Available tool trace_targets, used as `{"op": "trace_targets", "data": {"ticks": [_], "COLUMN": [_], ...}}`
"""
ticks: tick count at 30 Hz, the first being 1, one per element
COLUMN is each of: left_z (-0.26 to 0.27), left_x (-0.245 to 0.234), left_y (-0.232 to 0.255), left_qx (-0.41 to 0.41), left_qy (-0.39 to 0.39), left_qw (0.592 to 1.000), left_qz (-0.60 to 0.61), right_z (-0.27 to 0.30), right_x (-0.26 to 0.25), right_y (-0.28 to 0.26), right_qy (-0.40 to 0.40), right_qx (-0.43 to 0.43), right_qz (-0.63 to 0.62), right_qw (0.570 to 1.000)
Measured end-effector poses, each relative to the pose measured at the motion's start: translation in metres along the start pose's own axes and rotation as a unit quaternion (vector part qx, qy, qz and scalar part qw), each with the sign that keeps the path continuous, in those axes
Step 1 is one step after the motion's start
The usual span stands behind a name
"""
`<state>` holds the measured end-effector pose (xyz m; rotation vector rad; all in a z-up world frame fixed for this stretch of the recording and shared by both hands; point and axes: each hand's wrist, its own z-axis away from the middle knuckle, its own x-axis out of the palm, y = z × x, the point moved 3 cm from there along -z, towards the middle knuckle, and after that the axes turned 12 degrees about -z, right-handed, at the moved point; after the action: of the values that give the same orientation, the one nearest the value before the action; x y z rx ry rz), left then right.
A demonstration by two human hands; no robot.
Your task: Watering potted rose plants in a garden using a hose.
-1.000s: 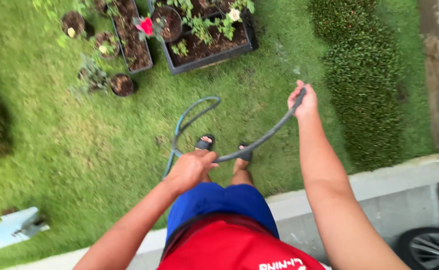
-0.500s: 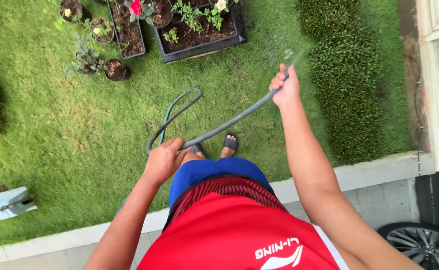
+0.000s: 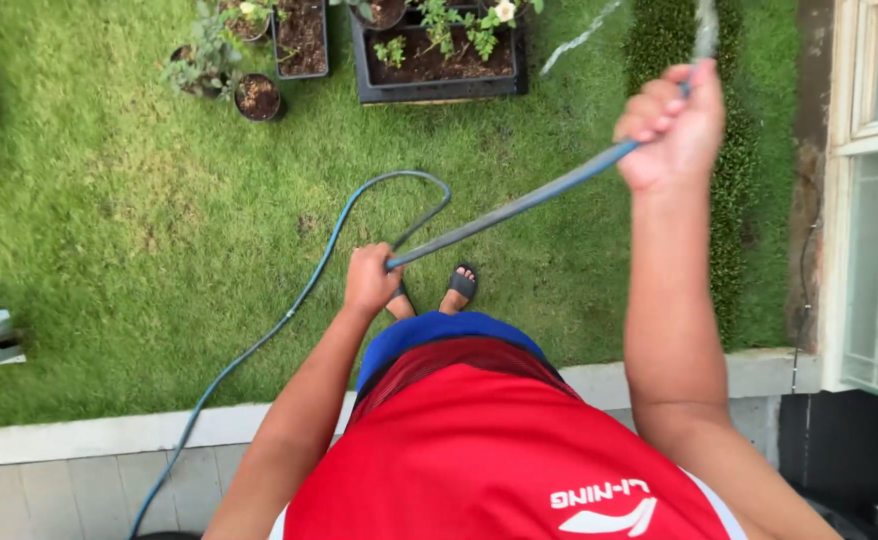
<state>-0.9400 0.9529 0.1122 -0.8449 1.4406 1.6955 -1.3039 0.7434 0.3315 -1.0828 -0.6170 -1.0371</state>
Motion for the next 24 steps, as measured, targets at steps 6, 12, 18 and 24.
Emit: {"op": "trace_targets", "data": {"ticks": [6, 12, 18, 24], "left_z": [0.005, 0.042, 0.091, 0.120], "left_x": [-0.005, -0.064, -0.109, -0.136], "left_y": [-0.053, -0.090, -0.103, -0.096], "left_qx": [0.054, -0.068, -0.105, -0.135], "left_qy": [0.108, -0.066, -0.059, -0.052], "left_qw": [0.992, 0.995, 0.991, 0.987], "left_qz": [0.026, 0.029, -0.065, -0.076], "right_z": [-0.022, -0.046, -0.041, -0.065], "right_x": [-0.068, -0.179, -0.220, -0.278], "right_y": [-0.040, 0.001, 0.075, 0.124], "right_qy": [0.049, 0.151, 0.248, 0.324], "right_qx": [-0.012, 0.006, -0.035, 0.001], "right_qz": [-0.011, 0.029, 0.100, 0.178], "right_qw": [0.999, 0.988, 0.963, 0.929]}}
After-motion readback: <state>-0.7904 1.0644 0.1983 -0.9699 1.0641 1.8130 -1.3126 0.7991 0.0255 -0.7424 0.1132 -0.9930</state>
